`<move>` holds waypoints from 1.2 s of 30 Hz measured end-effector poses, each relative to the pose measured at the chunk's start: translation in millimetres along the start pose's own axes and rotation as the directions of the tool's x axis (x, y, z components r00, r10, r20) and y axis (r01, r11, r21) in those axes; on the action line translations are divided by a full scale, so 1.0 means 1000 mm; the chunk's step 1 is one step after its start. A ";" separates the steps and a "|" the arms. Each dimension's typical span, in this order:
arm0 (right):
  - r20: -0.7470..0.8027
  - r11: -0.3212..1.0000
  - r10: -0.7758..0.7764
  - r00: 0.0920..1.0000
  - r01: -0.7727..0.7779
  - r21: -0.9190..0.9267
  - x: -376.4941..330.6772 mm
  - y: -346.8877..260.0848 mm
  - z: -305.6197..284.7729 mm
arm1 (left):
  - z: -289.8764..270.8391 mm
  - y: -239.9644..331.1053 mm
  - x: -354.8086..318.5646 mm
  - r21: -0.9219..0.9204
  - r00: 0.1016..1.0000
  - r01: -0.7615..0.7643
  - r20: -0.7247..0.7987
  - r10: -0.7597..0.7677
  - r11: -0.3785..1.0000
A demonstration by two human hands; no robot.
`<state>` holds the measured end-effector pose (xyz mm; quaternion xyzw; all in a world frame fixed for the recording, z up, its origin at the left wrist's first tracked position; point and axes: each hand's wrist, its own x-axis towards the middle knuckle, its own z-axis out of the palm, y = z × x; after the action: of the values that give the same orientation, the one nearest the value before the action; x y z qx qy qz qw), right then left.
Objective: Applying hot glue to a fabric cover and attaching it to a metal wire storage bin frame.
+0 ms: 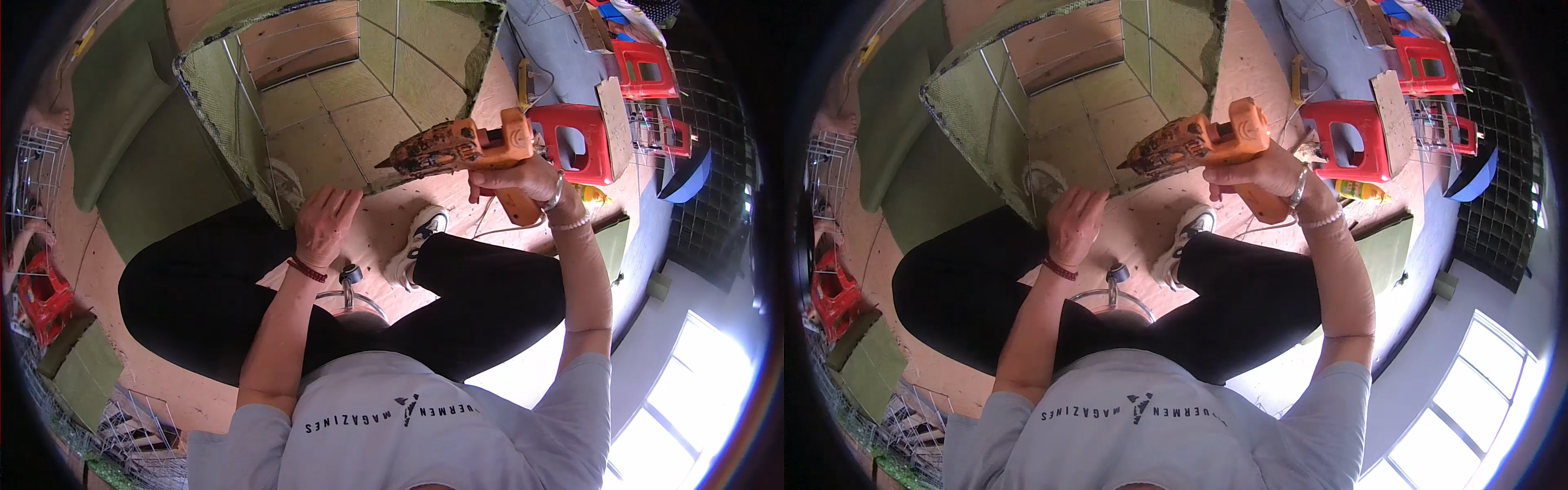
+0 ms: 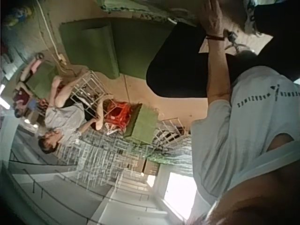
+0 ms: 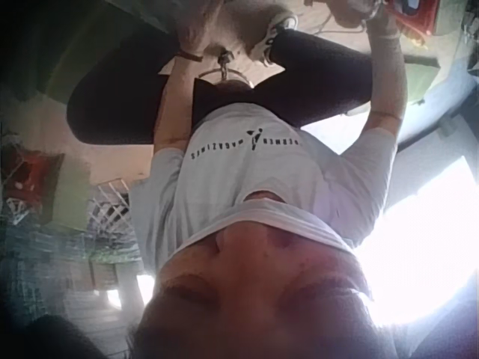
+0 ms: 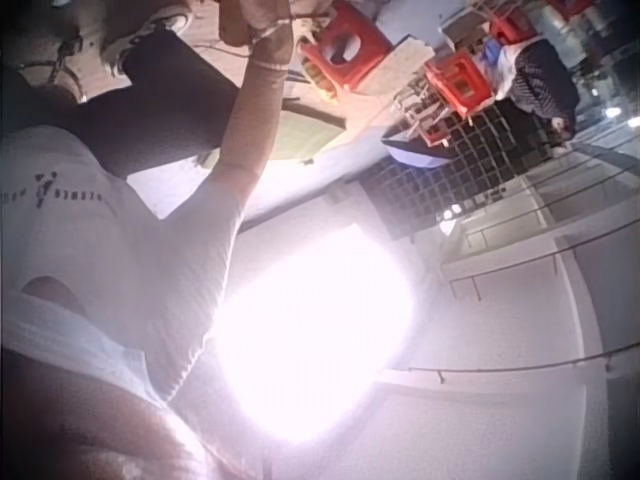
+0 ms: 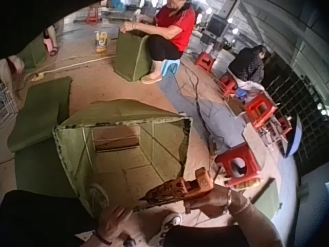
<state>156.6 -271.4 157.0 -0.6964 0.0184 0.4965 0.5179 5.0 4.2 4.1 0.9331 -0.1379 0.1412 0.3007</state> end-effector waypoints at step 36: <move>-0.460 0.286 -0.641 0.614 0.748 0.599 -0.103 0.030 0.016 | -0.048 0.000 0.067 0.098 0.981 -0.076 0.186 0.057 0.992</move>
<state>77.5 -323.7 210.1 -0.3842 -0.0506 0.1191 0.9141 58.3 20.9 64.6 0.9514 -0.1883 0.0719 0.2328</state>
